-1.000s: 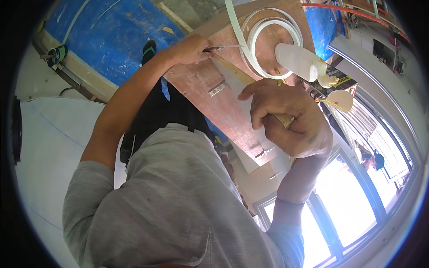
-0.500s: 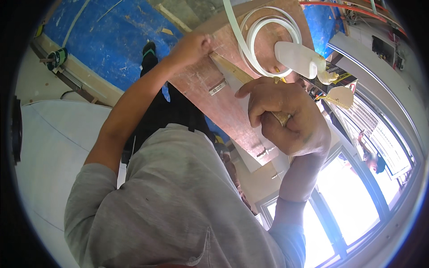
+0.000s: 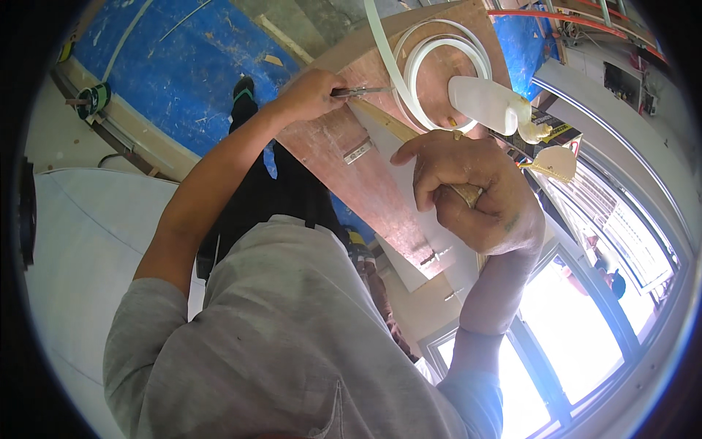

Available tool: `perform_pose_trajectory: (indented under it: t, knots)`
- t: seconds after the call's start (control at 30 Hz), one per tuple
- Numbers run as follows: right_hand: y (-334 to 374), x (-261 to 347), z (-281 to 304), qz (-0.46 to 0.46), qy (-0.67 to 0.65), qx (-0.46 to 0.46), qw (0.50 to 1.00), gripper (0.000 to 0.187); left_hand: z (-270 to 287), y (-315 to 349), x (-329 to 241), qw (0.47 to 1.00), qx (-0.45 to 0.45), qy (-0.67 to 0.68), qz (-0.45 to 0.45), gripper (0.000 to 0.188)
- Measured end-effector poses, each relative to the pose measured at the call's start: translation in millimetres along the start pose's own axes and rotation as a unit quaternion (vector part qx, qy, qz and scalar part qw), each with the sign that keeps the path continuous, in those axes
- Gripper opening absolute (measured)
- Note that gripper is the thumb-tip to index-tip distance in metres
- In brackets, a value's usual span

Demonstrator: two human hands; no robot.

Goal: The person trims the excess edge banding from a white cabinet door using a metal scraper and smooths the edges with a sanding block.

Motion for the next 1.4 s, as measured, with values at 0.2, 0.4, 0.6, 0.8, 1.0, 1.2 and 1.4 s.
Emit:
perform_pose_trajectory:
  t: [0.2,0.4,0.6,0.8,1.0,1.2,1.4]
  knots:
    - [0,-1,0,-0.016,0.025,0.009,1.0,0.019,3,-5,-8,0.999,0.009,-0.022,-0.033,0.02]
    - [1,0,0,-0.013,0.005,0.009,1.0,0.021,3,1,-9,0.993,-0.06,-0.076,-0.06,0.018]
    - [0,-1,1,-0.01,-0.001,0.012,1.0,0.021,94,22,130,0.908,-0.315,0.172,0.217,0.027]
    - [2,-4,-1,-0.038,0.0,0.012,0.999,0.021,49,23,96,0.864,-0.148,0.416,0.24,0.021]
    - [1,-1,-4,-0.036,-0.011,0.013,0.999,0.022,-6,6,4,0.932,-0.153,0.33,0.0,0.013]
    - [-2,0,-4,-0.015,-0.005,0.02,1.0,0.023,-1,24,-12,0.954,-0.151,0.257,-0.018,0.016]
    - [-1,-2,-2,-0.013,-0.007,-0.001,1.0,0.024,-17,37,5,0.766,-0.056,0.625,0.139,0.015]
Point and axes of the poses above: each hand's wrist, its own y-axis away from the middle knuckle, its own z-axis out of the back of the hand, x = y × z, the point moved 10 cm from there along -y, towards the middle knuckle, and after that the axes turned 4 degrees about -x, right-handed, at the moved point
